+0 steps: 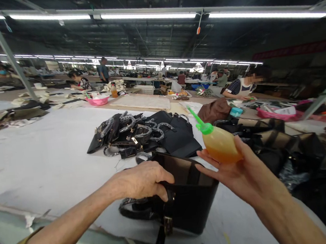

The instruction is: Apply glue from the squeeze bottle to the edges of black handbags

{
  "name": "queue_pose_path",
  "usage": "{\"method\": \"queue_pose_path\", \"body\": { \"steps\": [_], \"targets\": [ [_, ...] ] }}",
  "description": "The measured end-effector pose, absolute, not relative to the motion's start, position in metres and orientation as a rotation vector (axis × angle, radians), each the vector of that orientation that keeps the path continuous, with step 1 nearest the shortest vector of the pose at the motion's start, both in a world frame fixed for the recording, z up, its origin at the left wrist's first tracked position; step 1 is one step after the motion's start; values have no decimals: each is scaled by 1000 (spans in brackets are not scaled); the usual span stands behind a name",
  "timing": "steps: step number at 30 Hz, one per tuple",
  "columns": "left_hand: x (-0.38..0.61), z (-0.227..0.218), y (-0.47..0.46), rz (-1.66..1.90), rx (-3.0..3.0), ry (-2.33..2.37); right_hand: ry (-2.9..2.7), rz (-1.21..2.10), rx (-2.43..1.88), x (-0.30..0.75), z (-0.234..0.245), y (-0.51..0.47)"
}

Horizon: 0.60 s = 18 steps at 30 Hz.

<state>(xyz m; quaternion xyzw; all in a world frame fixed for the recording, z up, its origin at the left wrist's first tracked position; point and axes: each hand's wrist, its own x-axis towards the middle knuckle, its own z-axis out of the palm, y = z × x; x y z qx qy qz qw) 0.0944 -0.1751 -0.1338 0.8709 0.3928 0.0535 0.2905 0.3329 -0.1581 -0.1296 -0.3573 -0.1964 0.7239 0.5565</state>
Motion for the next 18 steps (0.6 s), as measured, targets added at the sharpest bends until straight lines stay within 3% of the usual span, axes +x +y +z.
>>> {"method": "queue_pose_path", "body": {
  "steps": [4,10,12,18],
  "targets": [
    [79,-156,-184,414,2082,1174,-520,1791,-884,326,-136,-165],
    [90,-190,-191,982,1910,1821,-515,1714,-916,323,-139,-168],
    [100,-187,-182,929,1949,2016,-535,1682,-920,320,-137,-171],
    [106,-180,-142,287,1931,2105,-569,1638,-933,314,-136,-173]
  ]
}}
